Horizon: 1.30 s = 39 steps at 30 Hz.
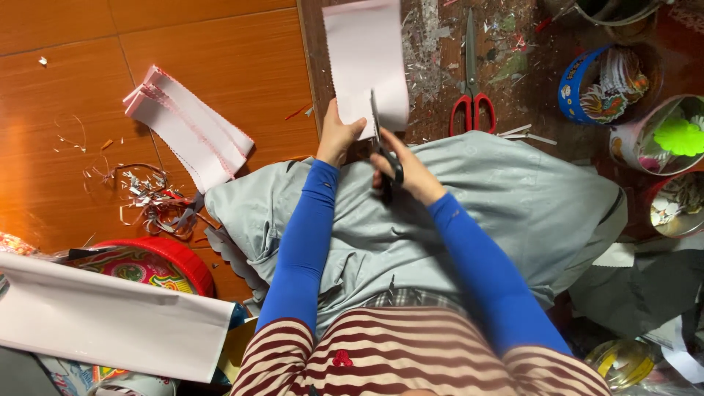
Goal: Cutting strips of paper with red borders using scissors in a workspace.
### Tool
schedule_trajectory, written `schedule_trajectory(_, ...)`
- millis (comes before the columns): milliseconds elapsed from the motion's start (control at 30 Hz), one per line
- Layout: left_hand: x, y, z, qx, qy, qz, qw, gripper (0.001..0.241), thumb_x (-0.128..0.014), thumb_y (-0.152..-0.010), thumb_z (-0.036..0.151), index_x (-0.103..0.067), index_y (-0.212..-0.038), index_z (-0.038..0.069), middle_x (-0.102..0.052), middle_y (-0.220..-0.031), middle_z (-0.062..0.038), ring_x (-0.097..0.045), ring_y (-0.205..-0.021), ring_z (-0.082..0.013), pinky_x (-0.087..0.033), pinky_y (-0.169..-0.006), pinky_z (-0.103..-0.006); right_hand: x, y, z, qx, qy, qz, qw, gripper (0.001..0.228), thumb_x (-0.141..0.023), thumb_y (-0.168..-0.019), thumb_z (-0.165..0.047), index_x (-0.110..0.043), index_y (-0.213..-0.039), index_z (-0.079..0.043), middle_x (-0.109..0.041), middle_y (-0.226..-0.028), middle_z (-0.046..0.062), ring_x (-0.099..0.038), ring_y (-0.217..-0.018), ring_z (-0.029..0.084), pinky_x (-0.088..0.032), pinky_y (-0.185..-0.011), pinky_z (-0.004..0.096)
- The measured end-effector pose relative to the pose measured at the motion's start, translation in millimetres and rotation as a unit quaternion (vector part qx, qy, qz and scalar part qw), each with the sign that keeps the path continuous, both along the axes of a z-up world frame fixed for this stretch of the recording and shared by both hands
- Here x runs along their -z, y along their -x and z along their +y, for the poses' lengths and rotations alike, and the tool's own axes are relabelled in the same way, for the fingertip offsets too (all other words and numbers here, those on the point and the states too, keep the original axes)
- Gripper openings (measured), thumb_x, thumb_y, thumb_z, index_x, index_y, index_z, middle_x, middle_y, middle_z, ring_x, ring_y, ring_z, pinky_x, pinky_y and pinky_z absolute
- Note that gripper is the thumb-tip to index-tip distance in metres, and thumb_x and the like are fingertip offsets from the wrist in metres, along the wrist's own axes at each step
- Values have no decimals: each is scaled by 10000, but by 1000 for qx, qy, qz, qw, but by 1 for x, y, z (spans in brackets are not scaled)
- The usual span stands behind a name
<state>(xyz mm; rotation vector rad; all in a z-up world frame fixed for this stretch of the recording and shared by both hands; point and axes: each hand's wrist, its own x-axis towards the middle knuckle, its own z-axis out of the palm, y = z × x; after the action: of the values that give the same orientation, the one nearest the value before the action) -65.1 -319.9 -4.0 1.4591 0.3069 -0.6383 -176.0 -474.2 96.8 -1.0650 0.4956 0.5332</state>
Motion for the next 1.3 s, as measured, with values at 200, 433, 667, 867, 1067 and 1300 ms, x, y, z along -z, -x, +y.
schedule_trajectory(200,19,9,0,15,-5,-18,1000,630,-752,-785,-59,-485,-1353,-11,-660,-1196,-137,-664,-1072,-223,-578,-923,-349,59,11,20,1,167,-87,982,843,-771,-936,-218,-293,-1613,-59,-584,-810,18,-536,-643,83,-445,-546,257)
schedule_trajectory(433,6,-4,1,-18,-25,-53,998,740,-770,-782,-74,-400,-1418,8,-603,-1281,-133,-626,-1147,-224,-552,-974,-346,17,-6,17,2,145,-34,989,829,-731,-908,-205,-286,-1596,-77,-609,-821,1,-575,-579,115,-492,-488,302)
schedule_trajectory(667,-5,-2,3,29,24,-45,998,798,-694,-798,-112,-372,-1514,35,-605,-1363,-135,-605,-1239,-237,-505,-1048,-350,60,-14,4,-34,84,-58,994,855,-688,-1001,-317,-178,-1659,-122,-581,-951,-12,-622,-710,101,-556,-612,302)
schedule_trajectory(867,-12,6,5,57,33,-29,997,803,-701,-811,-97,-368,-1531,34,-581,-1413,-128,-570,-1281,-230,-466,-1088,-348,32,-28,-1,-48,98,-30,994,883,-660,-956,-366,-154,-1652,-173,-633,-856,58,-629,-666,103,-509,-543,288)
schedule_trajectory(1067,-4,5,5,64,48,-52,995,796,-689,-816,-92,-368,-1535,24,-564,-1436,-125,-548,-1309,-220,-441,-1115,-339,55,-16,15,49,330,-260,906,743,-717,-1026,-289,-316,-1621,-95,-644,-1025,160,-603,-854,186,-519,-741,327)
schedule_trajectory(1300,-24,3,5,94,94,24,991,766,-672,-837,-127,-374,-1522,37,-571,-1409,-115,-560,-1283,-199,-460,-1088,-316,38,-52,-19,33,109,-31,993,835,-700,-937,-350,-295,-1632,-126,-651,-1042,60,-600,-753,83,-484,-581,256)
